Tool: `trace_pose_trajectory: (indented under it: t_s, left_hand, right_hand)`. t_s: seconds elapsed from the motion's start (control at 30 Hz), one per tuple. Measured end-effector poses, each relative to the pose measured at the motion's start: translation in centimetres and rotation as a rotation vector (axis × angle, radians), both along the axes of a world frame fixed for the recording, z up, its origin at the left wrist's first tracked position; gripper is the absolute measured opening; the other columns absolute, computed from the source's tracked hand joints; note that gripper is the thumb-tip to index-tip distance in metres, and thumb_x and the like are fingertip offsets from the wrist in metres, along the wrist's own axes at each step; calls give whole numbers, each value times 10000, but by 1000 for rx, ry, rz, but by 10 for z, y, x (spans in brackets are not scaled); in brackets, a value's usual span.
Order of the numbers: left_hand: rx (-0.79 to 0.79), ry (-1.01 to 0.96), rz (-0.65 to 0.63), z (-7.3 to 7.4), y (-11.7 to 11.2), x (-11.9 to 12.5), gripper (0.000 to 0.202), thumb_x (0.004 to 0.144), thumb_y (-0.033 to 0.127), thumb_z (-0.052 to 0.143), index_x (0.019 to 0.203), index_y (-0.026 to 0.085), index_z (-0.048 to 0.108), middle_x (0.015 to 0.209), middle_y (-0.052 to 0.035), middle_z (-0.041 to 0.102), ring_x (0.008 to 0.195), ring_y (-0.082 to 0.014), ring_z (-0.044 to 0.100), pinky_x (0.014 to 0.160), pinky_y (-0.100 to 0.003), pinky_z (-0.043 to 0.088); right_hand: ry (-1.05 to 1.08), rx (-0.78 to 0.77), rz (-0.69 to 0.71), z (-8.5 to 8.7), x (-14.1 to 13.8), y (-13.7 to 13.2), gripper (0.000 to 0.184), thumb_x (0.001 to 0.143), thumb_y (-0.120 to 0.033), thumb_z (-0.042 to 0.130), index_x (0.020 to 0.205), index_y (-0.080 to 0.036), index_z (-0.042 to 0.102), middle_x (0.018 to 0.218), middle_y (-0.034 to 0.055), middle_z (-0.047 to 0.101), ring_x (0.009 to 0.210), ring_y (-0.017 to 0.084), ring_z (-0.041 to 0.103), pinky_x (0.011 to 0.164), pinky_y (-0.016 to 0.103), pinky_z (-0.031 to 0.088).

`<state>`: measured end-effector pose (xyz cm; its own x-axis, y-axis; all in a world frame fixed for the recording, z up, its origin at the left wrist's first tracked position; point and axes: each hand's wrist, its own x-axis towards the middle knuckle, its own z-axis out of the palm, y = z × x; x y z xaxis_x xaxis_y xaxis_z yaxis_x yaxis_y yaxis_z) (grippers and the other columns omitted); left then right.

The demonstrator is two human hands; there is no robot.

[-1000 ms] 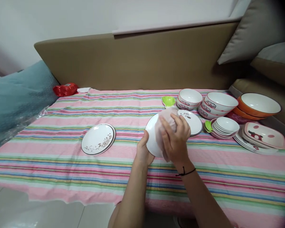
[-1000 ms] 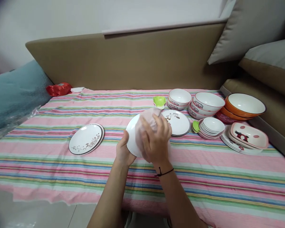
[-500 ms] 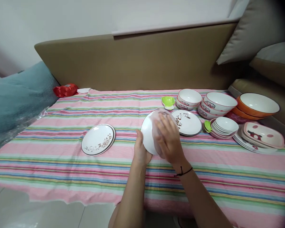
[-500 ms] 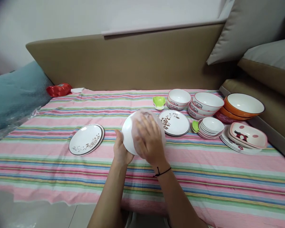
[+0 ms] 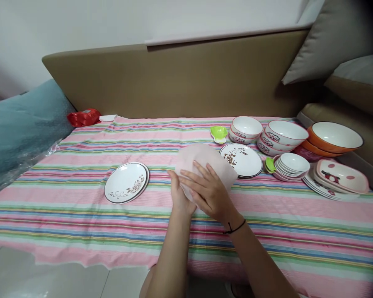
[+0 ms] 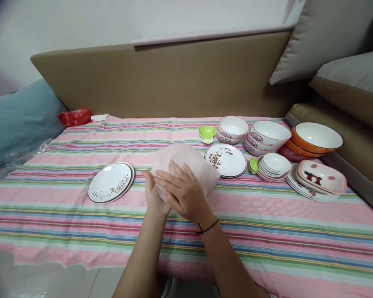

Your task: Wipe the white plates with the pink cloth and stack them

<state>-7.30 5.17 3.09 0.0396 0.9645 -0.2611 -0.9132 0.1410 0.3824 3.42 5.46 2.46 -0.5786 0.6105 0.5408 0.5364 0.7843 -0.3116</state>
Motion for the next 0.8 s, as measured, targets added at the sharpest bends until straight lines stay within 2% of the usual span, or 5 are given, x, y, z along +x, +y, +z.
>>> trace_pose_trajectory:
  t_s: [0.13,0.23,0.37,0.57,0.8]
  left_hand:
    - [-26,-20,61,4,4,-16,665,906,598,331,1286,100,555,1113,-143,694,1162,-240,585,1056,-352,392]
    - [43,-8,84,7,4,-19,634,922,568,303,1343,140,506,1206,-130,661,1234,-249,530,1083,-377,362]
    - [90,54,-117,6,0,-9,615,916,543,353,1337,123,511,1239,-141,642,1305,-295,454,1116,-439,316]
    - [48,49,-38,-1,3,-7,609,925,537,337,1311,109,535,1187,-129,673,1289,-280,476,1118,-419,323]
    - [62,85,-127,2,3,-4,617,922,536,346,1352,120,494,1234,-136,646,1301,-290,460,1124,-440,308]
  right_hand:
    - [-31,59,4,-13,10,-1,454,958,-241,380,1402,-325,427,1464,-48,429,1436,211,206,1170,469,154]
    - [136,5,-165,-19,16,6,515,973,-246,331,1484,-281,275,1537,4,300,1455,238,113,1166,510,145]
    - [335,-98,-375,-14,14,13,549,988,-262,249,1522,-236,124,1584,27,137,1460,250,5,1159,559,117]
    - [118,-165,44,-7,23,2,514,968,-250,341,1479,-267,296,1490,5,387,1428,198,230,1159,447,236]
    - [136,-123,-214,-12,21,3,678,951,-401,406,1522,-172,121,1570,85,160,1455,285,62,1153,571,129]
